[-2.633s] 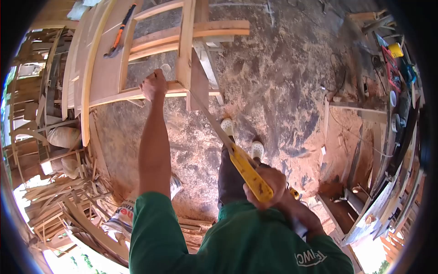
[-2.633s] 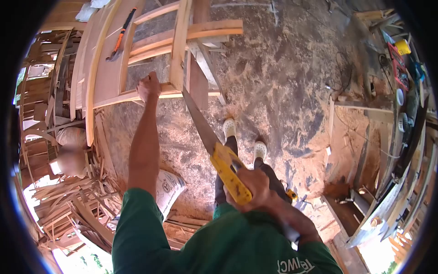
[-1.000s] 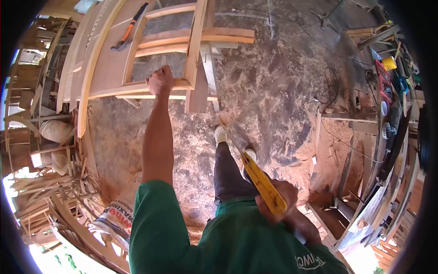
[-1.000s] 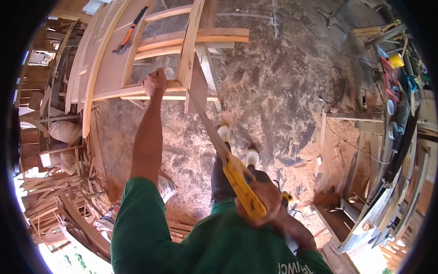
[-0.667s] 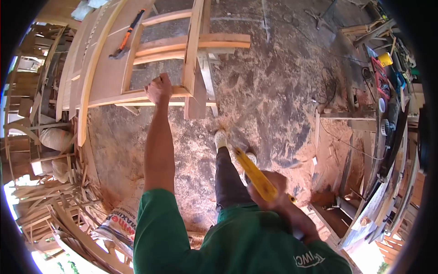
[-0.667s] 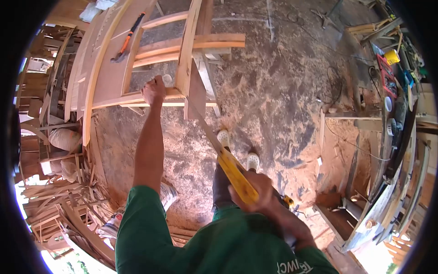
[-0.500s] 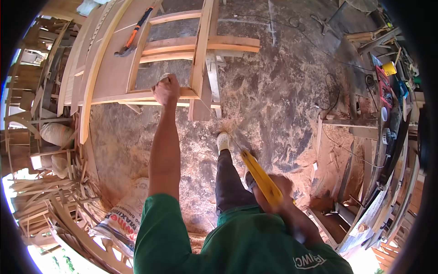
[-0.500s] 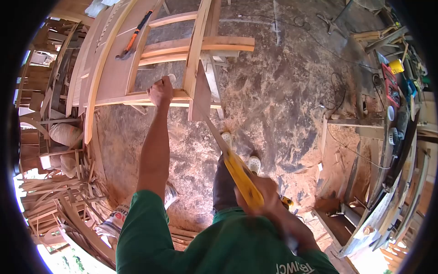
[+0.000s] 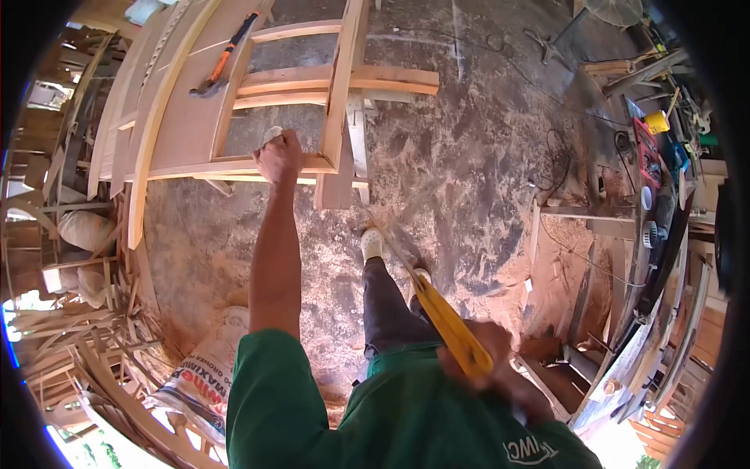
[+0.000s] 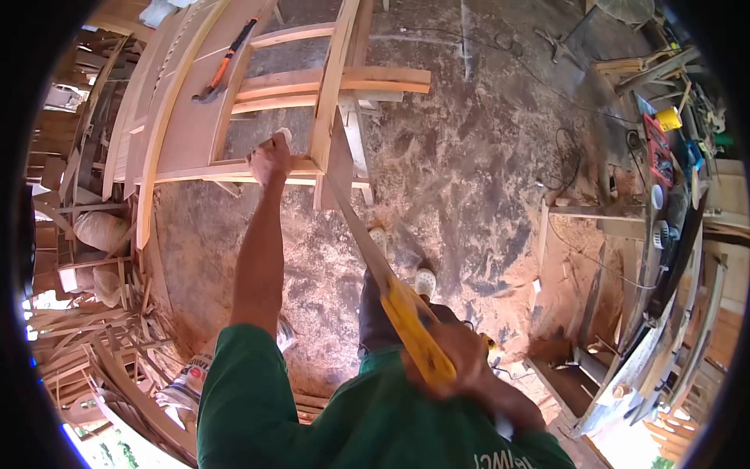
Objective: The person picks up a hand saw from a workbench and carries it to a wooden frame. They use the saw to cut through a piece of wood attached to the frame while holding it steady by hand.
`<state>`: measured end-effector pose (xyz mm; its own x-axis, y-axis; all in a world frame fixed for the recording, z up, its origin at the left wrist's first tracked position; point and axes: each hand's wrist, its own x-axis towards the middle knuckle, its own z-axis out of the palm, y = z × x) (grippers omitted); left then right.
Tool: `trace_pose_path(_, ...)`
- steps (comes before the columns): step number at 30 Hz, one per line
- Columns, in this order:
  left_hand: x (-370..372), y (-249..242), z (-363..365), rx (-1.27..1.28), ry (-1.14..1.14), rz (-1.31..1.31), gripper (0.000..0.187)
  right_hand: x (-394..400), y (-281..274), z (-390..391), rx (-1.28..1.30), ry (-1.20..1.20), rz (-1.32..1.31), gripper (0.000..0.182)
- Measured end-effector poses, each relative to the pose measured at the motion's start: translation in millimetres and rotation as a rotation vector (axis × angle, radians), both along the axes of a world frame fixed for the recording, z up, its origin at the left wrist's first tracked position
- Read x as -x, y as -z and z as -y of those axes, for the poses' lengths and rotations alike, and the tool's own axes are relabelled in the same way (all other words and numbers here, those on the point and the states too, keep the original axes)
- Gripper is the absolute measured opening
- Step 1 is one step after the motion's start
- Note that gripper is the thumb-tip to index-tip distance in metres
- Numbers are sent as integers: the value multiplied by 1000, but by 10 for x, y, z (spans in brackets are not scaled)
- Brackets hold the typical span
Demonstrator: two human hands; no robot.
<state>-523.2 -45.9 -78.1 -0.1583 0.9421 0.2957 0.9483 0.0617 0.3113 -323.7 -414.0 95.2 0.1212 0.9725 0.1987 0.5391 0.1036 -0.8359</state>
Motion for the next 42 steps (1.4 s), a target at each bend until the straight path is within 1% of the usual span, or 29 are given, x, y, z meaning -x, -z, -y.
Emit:
trace_pose_path(2, 6, 48, 61, -50, 35, -10, 47, 11, -117, 185, -97, 98, -284, 12)
trace_pose_path(3, -9, 51, 70, -79, 19, -21, 47, -86, -172, 167, 28, -8, 4, 12)
trace_pose_path(4, -29, 31, 55, -85, 26, -19, 47, -65, -131, 62, 22, -1, 7, 12)
trace_pose_path(6, -41, -43, 124, -48, 18, 11, 47, 10, 49, -119, 115, 17, -84, 13)
trace_pose_path(7, -27, -42, 170, -45, 22, 6, 47, 4, 156, -92, 37, -94, 32, 12)
trace_pose_path(8, -21, -53, 140, -55, 33, 0, 47, -53, 58, -70, 25, -97, 34, 12)
trace_pose_path(10, -28, -43, 46, -64, 41, -1, 47, -149, -230, -24, -92, -81, 28, 12)
trace_pose_path(12, -11, 51, 86, -66, 7, -36, 47, -101, -240, -24, -108, -55, -16, 12)
trace_pose_path(14, -19, 25, 0, -69, 10, -27, 47, -92, -257, -123, -171, -23, -52, 11)
trace_pose_path(16, -6, 42, 74, -25, 30, -26, 47, -94, -370, -152, 58, -92, -56, 10)
trace_pose_path(17, -25, 57, 86, -50, 10, -24, 48, -124, -420, -140, 61, -88, -46, 10)
trace_pose_path(19, -2, 81, 89, -29, 21, -33, 48, -164, -498, -173, 97, -30, -116, 10)
trace_pose_path(20, 5, 82, 46, -5, 24, -47, 49, -196, -594, -169, 90, -35, -105, 10)
trace_pose_path(22, 14, 129, 128, -2, 15, 7, 48, -218, -845, -37, 155, -40, -124, 12)
trace_pose_path(23, 14, 110, 150, -8, 34, 2, 47, -204, -800, -58, 106, -17, -161, 12)
trace_pose_path(24, 2, 55, 106, -29, 50, -2, 46, -172, -814, -112, 110, -24, -158, 12)
trace_pose_path(26, 10, -29, 114, -1, 54, 38, 44, -79, -865, -162, 89, -120, -127, 12)
trace_pose_path(28, -8, -49, 135, -11, 77, 43, 44, -66, -1019, -238, 139, -48, -174, 13)
trace_pose_path(29, 5, 40, 118, -75, 78, 27, 43, -144, -1071, -202, 221, -5, -55, 14)
trace_pose_path(30, -2, 20, 134, -69, 96, 35, 43, -194, -1115, -168, 302, 42, 65, 14)
trace_pose_path(31, 0, -9, 129, -35, 87, 47, 44, -226, -1063, -184, 15, -127, -28, 13)
trace_pose_path(32, 14, -24, 121, 4, 75, 52, 45, -228, -1066, -214, 15, -124, -25, 13)
trace_pose_path(34, 48, -23, 123, 73, 105, 53, 46, -170, -1102, -252, -18, -31, -142, 13)
trace_pose_path(35, 47, -14, 123, 64, 100, 55, 46, -220, -1138, -212, 99, -108, -91, 14)
trace_pose_path(36, 50, -8, 130, 54, 95, 54, 45, -221, -1068, -208, 106, -112, -97, 14)
trace_pose_path(38, 45, -39, 164, 84, 84, 47, 45, -186, -794, -165, 6, -104, -21, 14)
trace_pose_path(40, 7, -48, 130, 88, 87, 47, 45, -65, -401, -315, 326, -212, 216, 15)
trace_pose_path(42, 16, 33, 137, -112, 91, 0, 44, 118, 117, -596, 133, -22, -180, 15)
